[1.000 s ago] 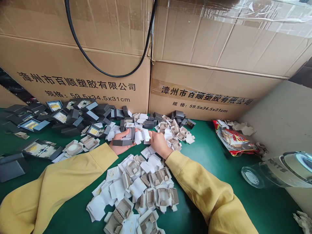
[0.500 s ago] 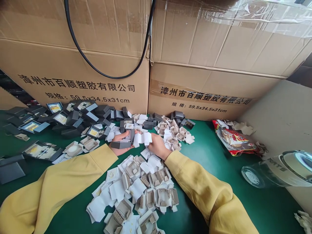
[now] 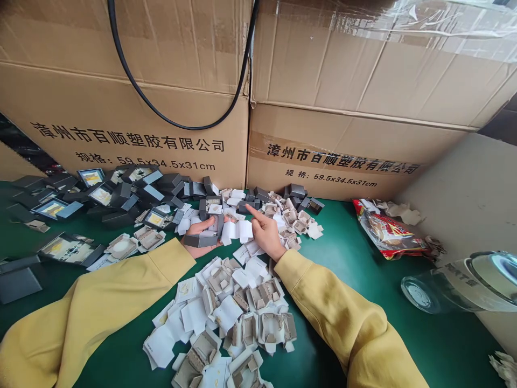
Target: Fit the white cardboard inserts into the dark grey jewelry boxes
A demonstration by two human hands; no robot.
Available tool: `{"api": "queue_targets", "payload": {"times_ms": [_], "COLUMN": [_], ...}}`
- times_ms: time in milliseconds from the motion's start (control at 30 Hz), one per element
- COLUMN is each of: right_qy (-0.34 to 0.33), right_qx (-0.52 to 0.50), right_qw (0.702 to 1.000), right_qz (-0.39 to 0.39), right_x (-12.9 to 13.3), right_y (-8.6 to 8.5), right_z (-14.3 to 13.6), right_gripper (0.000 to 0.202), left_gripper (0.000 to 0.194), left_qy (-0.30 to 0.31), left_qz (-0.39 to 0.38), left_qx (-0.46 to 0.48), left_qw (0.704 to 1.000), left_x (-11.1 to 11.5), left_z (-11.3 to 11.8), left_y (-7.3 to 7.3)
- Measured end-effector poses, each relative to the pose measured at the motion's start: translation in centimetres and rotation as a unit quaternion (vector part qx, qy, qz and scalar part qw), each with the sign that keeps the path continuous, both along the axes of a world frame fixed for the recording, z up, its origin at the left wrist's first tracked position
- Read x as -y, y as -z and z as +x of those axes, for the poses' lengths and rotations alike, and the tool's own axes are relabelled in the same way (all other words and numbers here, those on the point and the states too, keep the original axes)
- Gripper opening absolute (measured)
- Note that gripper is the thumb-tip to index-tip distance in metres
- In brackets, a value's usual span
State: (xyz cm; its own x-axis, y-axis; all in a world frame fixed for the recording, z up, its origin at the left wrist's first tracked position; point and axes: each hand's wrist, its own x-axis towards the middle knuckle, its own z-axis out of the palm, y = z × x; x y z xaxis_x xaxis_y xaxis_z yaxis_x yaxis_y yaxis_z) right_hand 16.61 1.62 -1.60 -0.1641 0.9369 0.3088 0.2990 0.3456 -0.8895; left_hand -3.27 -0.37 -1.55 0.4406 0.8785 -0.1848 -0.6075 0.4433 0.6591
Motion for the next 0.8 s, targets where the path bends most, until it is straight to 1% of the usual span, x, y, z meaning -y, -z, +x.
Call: {"api": "queue_targets", "payload": {"times_ms": [67,200,267,400,500,600,667,800], "right_qy": [0.022,0.053,0.059,0.048,0.006,-0.03,-0.026,0.011], "right_qx": [-0.023,-0.027,-0.027,-0.031,-0.05,-0.049,-0.037,-0.051], "right_qw": [0.999,0.998,0.998,0.998,0.999,0.997,0.997,0.999], "right_qz": [-0.013,0.02,0.028,0.021,0.017,0.049,0.062,0.012], "right_x": [-0.12,0.01,0.08,0.01,-0.1,-0.24,-0.33,-0.38], "right_y": [0.26,0.69,0.82,0.66,0.17,-0.08,0.06,0.5], "right_z": [0.07,0.21,0.26,0.15,-0.07,-0.16,-0.13,-0.11], "right_gripper": [0.044,0.031,0.027,0.027,0.028,0.035,0.04,0.022], "left_gripper": [0.027,0.027,0.027,0.027,0.028,0.028,0.028,0.028], "left_qy": [0.003,0.006,0.007,0.009,0.008,0.01,0.01,0.005], "left_qz": [-0.001,0.003,0.009,0.016,0.011,0.008,0.01,0.002], "left_qx": [0.005,0.002,0.003,0.008,0.003,0.002,0.006,0.004], "left_qw": [1.0,1.0,1.0,1.0,1.0,1.0,1.0,1.0], "left_x": [-0.16,-0.24,-0.2,-0.18,-0.23,-0.26,-0.25,-0.23], "left_z": [-0.05,-0.08,-0.04,0.01,-0.02,-0.08,-0.1,-0.09], "left_y": [0.24,0.41,0.38,0.34,0.42,0.5,0.52,0.52]}}
